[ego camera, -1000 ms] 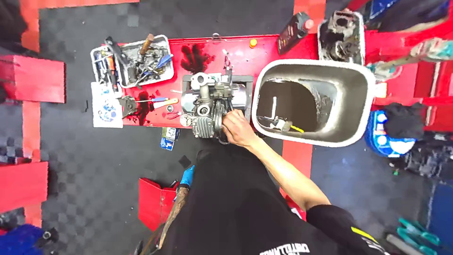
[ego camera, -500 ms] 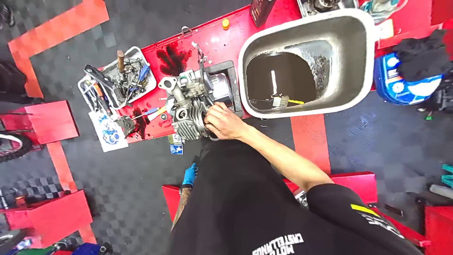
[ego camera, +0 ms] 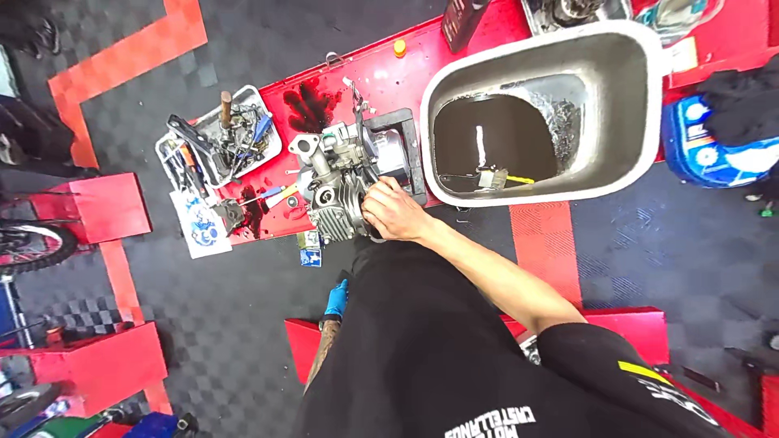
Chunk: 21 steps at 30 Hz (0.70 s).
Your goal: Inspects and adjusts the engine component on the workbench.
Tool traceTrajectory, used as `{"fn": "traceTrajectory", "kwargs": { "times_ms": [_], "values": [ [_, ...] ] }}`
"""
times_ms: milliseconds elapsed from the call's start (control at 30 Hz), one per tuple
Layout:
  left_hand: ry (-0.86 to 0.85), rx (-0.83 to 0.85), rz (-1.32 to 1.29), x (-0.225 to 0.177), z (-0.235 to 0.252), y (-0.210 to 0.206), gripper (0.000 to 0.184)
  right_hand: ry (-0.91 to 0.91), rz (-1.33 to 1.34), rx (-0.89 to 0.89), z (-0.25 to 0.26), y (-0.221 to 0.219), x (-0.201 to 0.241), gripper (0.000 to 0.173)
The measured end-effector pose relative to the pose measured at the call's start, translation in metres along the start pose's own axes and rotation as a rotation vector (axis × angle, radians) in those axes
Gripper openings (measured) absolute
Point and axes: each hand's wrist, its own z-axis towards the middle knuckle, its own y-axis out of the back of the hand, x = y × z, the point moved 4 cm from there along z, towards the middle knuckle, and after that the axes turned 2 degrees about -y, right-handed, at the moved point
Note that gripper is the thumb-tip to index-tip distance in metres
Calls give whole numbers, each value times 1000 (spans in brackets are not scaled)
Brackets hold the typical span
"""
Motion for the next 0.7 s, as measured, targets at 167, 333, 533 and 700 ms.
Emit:
{"fn": "traceTrajectory", "kwargs": {
  "times_ms": [167,333,533,700],
  "values": [
    [-33,21,103,-7,-14,0,52,25,16,-15,1,4,-2,26],
    [-1,7,81,-8,-23,0,54,22,56,-38,0,2,-2,20],
    [35,26,136,-8,-23,-1,58,11,24,-20,-1,4,-1,22],
    [46,29,19,-15,-19,-2,57,30,30,-20,-1,3,-2,19]
  ]
}}
